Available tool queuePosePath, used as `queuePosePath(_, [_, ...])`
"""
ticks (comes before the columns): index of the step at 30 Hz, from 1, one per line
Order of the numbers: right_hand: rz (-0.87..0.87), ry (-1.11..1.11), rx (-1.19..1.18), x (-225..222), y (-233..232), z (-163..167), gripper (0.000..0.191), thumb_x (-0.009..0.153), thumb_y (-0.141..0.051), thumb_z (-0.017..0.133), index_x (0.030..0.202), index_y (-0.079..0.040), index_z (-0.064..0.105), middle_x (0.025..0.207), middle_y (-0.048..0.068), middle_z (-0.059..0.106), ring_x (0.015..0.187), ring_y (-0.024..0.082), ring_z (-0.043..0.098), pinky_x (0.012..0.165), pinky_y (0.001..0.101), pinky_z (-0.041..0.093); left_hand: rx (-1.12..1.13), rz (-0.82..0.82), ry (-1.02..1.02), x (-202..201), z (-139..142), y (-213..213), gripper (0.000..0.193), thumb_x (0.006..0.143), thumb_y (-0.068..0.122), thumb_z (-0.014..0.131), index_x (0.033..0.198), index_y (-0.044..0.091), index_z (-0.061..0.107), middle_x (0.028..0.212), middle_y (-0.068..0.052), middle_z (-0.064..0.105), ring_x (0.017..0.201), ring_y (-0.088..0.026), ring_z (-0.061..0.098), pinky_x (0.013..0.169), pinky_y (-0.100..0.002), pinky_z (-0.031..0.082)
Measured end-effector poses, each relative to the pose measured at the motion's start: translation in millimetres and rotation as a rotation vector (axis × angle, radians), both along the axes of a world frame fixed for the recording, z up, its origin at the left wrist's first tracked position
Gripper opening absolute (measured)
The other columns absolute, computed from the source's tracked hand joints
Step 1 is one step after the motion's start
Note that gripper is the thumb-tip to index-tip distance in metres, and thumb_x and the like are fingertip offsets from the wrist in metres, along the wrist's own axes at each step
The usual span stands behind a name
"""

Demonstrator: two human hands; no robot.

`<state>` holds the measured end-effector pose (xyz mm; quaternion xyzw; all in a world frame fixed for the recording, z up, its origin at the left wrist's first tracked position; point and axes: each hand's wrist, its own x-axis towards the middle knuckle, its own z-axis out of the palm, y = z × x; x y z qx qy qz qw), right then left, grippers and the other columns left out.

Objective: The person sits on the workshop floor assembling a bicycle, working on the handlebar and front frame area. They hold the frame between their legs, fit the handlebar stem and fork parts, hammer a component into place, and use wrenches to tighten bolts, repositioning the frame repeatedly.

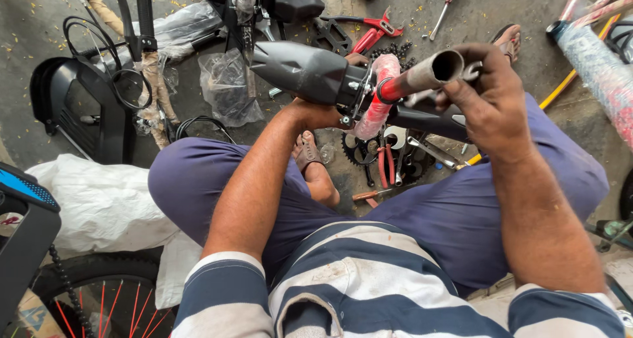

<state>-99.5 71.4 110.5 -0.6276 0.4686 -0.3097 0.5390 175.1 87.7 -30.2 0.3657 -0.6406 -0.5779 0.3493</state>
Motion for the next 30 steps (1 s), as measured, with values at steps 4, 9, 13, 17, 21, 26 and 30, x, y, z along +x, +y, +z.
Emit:
queuePosePath(4, [-0.077, -0.003, -0.193, -5.5, 13.9, -23.9, 0.02, 0.118, -0.014, 0.068, 0.129, 0.002, 0.062, 0.099, 0.01, 0.072, 0.079, 0.01, 0.065, 0.071, 0.0205, 0.051, -0.047, 0.021, -0.004, -0.2, -3.8, -2.9, 0.093, 0.07, 0.02, 0.093, 0.147, 0.01, 0.04, 0.122, -0.002, 0.064, 0.115, -0.015, 0.063, 0.104, -0.033, 0.052])
queuePosePath(9, [-0.122, -0.005, -0.247, 1.8, 24.1, -34.6, 0.023, 0.121, -0.016, 0.064, 0.134, 0.0, 0.055, 0.104, 0.009, 0.07, 0.085, 0.012, 0.065, 0.076, 0.0232, 0.052, -0.083, 0.003, -0.032, -1.8, -7.3, -4.3, 0.102, 0.066, 0.025, 0.094, 0.149, 0.01, 0.036, 0.126, -0.002, 0.063, 0.118, -0.017, 0.063, 0.108, -0.033, 0.049])
queuePosePath(13, [0.026, 0.284, -0.472, 11.8, 25.7, -25.7, 0.031, 0.118, -0.018, 0.063, 0.139, -0.001, 0.049, 0.099, 0.008, 0.071, 0.084, 0.012, 0.069, 0.076, 0.0251, 0.056, -0.074, 0.008, -0.044, -1.9, -7.7, -3.8, 0.104, 0.065, 0.026, 0.095, 0.149, 0.011, 0.036, 0.126, -0.002, 0.063, 0.119, -0.017, 0.062, 0.109, -0.033, 0.049])
queuePosePath(17, [0.003, 0.29, -0.441, 21.2, 22.7, -18.7, 0.026, 0.119, -0.019, 0.061, 0.133, 0.0, 0.049, 0.099, 0.009, 0.071, 0.083, 0.011, 0.07, 0.076, 0.0246, 0.057, -0.147, 0.035, -0.048, -1.5, -2.7, -4.4, 0.103, 0.063, 0.024, 0.096, 0.146, 0.009, 0.037, 0.123, -0.003, 0.06, 0.116, -0.018, 0.061, 0.105, -0.034, 0.048])
queuePosePath(21, [0.022, 0.292, -0.437, 21.2, 25.3, -20.5, 0.027, 0.119, -0.019, 0.059, 0.136, 0.0, 0.048, 0.102, 0.009, 0.071, 0.084, 0.011, 0.071, 0.076, 0.0239, 0.057, -0.025, -0.004, -0.065, 0.0, 4.2, -6.0, 0.081, 0.068, 0.021, 0.093, 0.135, 0.014, 0.047, 0.116, 0.001, 0.064, 0.11, -0.015, 0.065, 0.098, -0.031, 0.054])
queuePosePath(26, [0.015, 0.266, -0.42, 23.0, 7.6, -38.0, 0.028, 0.123, -0.015, 0.056, 0.14, 0.005, 0.047, 0.11, 0.015, 0.066, 0.088, 0.015, 0.067, 0.077, 0.0277, 0.056, -0.073, 0.005, 0.034, 0.2, 8.0, -4.6, 0.079, 0.069, 0.017, 0.091, 0.134, 0.012, 0.046, 0.116, 0.0, 0.063, 0.109, -0.015, 0.064, 0.097, -0.031, 0.053])
queuePosePath(30, [-0.252, -0.057, 0.287, 25.2, -40.5, -51.2, 0.017, 0.115, -0.013, 0.055, 0.127, 0.0, 0.055, 0.092, 0.012, 0.065, 0.078, 0.019, 0.066, 0.071, 0.0301, 0.056, -0.089, 0.01, 0.071, 0.0, 8.6, -4.5, 0.07, 0.074, 0.014, 0.088, 0.131, 0.011, 0.049, 0.116, -0.002, 0.062, 0.109, -0.017, 0.063, 0.096, -0.033, 0.051])
